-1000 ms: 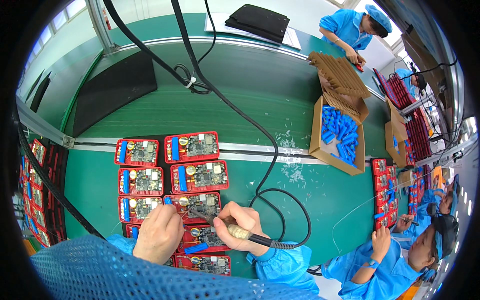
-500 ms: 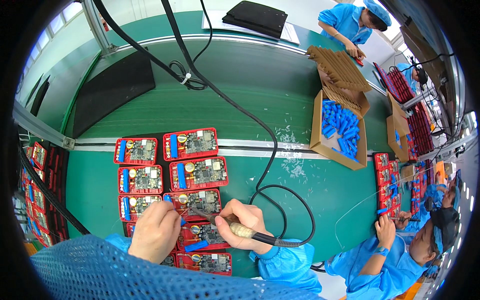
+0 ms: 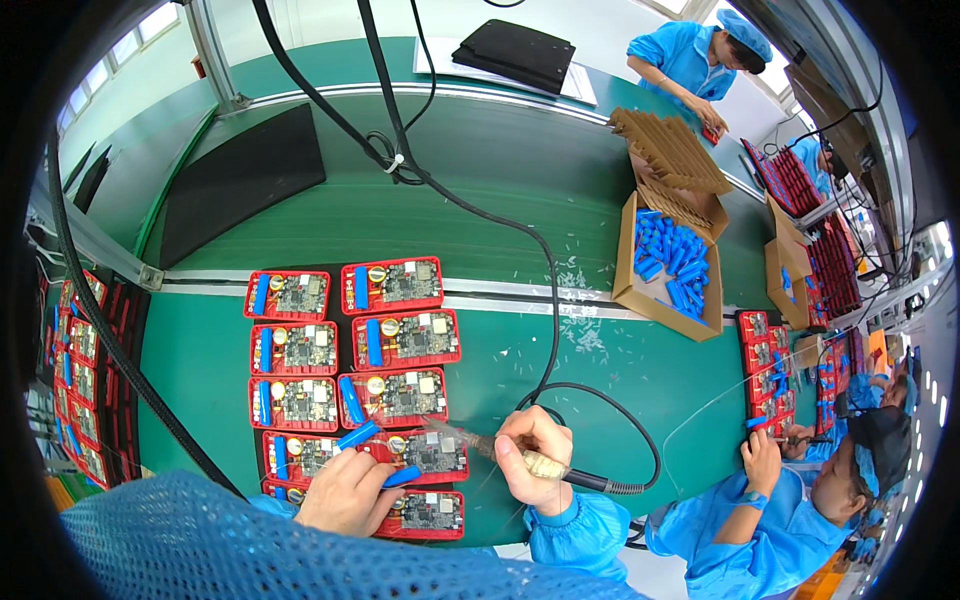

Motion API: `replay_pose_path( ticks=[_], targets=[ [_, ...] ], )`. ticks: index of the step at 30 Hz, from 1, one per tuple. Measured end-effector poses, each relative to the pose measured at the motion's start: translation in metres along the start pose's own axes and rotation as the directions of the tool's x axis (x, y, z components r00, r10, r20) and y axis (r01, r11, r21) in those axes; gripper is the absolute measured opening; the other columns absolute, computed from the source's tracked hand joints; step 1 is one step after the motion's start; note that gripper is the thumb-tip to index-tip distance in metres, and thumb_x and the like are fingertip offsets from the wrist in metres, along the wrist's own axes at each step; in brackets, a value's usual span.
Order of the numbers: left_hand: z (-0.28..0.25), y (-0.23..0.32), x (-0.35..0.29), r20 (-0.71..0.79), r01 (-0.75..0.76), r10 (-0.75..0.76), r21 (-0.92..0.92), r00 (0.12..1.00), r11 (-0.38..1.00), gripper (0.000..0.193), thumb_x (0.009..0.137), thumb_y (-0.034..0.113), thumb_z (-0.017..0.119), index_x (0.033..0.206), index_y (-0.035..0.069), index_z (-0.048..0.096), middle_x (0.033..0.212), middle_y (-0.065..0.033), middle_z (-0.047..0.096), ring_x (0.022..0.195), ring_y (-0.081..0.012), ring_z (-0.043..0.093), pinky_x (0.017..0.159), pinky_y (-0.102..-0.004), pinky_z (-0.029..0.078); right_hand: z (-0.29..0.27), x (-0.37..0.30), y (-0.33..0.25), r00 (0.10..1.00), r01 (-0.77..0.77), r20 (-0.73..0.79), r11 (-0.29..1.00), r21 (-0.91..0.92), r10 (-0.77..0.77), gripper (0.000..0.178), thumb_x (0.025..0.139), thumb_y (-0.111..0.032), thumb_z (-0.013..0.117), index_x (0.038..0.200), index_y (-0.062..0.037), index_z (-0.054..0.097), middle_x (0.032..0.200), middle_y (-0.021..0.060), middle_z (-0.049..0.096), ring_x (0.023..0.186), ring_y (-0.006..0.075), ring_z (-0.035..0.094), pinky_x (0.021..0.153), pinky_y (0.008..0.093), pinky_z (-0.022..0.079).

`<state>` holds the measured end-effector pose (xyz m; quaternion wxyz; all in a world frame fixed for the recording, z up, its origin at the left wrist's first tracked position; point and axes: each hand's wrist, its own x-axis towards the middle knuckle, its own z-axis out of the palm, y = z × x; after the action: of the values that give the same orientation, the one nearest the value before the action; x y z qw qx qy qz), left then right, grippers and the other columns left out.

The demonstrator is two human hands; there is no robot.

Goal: The person solders electronic components onto circuit boards using a soldering iron and solder wire.

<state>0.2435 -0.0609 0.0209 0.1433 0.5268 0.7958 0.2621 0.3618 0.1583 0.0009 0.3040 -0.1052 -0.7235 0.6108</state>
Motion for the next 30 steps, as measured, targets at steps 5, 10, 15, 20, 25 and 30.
replay_pose_path(
  ticks=[5,10,15,20,25,30],
  targets=[
    [-0.005,-0.003,-0.007,-0.023,0.004,-0.003,0.042,1.000,0.999,0.025,0.073,0.014,0.076,0.090,0.003,0.061,0.083,-0.0098,0.054,0.079,-0.0276,0.055,0.069,-0.0388,0.048,-0.001,-0.008,-0.001,1.000,-0.003,0.015,1.000,0.007,0.003,0.013,0.086,-0.004,0.061,0.078,-0.0002,0.052,0.065,0.0060,0.057,0.049,0.0072,0.047,0.043,0.0227,0.034],
    [-0.017,-0.006,-0.008,-0.175,0.037,-0.030,0.039,0.984,0.999,0.020,0.072,0.009,0.074,0.086,0.003,0.061,0.081,-0.0098,0.053,0.075,-0.0280,0.054,0.066,-0.0392,0.046,0.002,-0.016,-0.003,0.999,0.030,0.045,0.999,0.017,-0.030,0.013,0.086,-0.004,0.061,0.078,-0.0010,0.051,0.064,0.0059,0.057,0.049,0.0075,0.047,0.044,0.0236,0.033],
    [-0.023,-0.004,-0.012,-0.203,0.049,-0.082,-0.162,0.976,0.986,0.019,0.073,0.003,0.071,0.088,-0.001,0.059,0.086,-0.0137,0.052,0.077,-0.0303,0.054,0.068,-0.0385,0.046,0.001,-0.027,-0.009,0.991,-0.066,0.122,0.997,0.037,0.061,0.013,0.085,-0.002,0.060,0.078,-0.0010,0.049,0.063,0.0061,0.057,0.049,0.0095,0.047,0.044,0.0248,0.033],
    [-0.007,0.004,-0.019,-0.155,0.010,-0.034,-0.155,0.987,0.988,0.022,0.073,-0.001,0.063,0.095,-0.003,0.059,0.102,-0.0141,0.055,0.090,-0.0291,0.057,0.075,-0.0373,0.048,0.004,-0.032,-0.007,0.986,-0.029,0.166,1.000,-0.001,0.029,0.014,0.082,0.001,0.061,0.075,-0.0013,0.050,0.060,0.0062,0.056,0.045,0.0112,0.047,0.042,0.0259,0.032],
    [0.002,0.003,-0.020,-0.180,-0.037,0.062,0.138,0.982,0.990,0.018,0.072,0.000,0.068,0.088,0.004,0.061,0.092,-0.0074,0.056,0.086,-0.0254,0.057,0.068,-0.0368,0.048,0.010,-0.033,-0.003,0.981,0.034,0.190,0.999,-0.043,-0.025,0.014,0.079,0.002,0.064,0.074,-0.0017,0.051,0.059,0.0044,0.055,0.044,0.0111,0.045,0.041,0.0266,0.032],
    [0.002,0.006,-0.015,-0.172,-0.007,0.009,0.012,0.985,1.000,0.014,0.071,0.002,0.060,0.084,0.000,0.057,0.088,-0.0129,0.053,0.079,-0.0283,0.056,0.070,-0.0384,0.047,0.010,-0.032,-0.001,0.982,0.044,0.187,0.995,-0.088,-0.026,0.015,0.077,0.001,0.064,0.072,-0.0024,0.051,0.057,0.0040,0.052,0.042,0.0120,0.042,0.041,0.0277,0.030]
  ],
)
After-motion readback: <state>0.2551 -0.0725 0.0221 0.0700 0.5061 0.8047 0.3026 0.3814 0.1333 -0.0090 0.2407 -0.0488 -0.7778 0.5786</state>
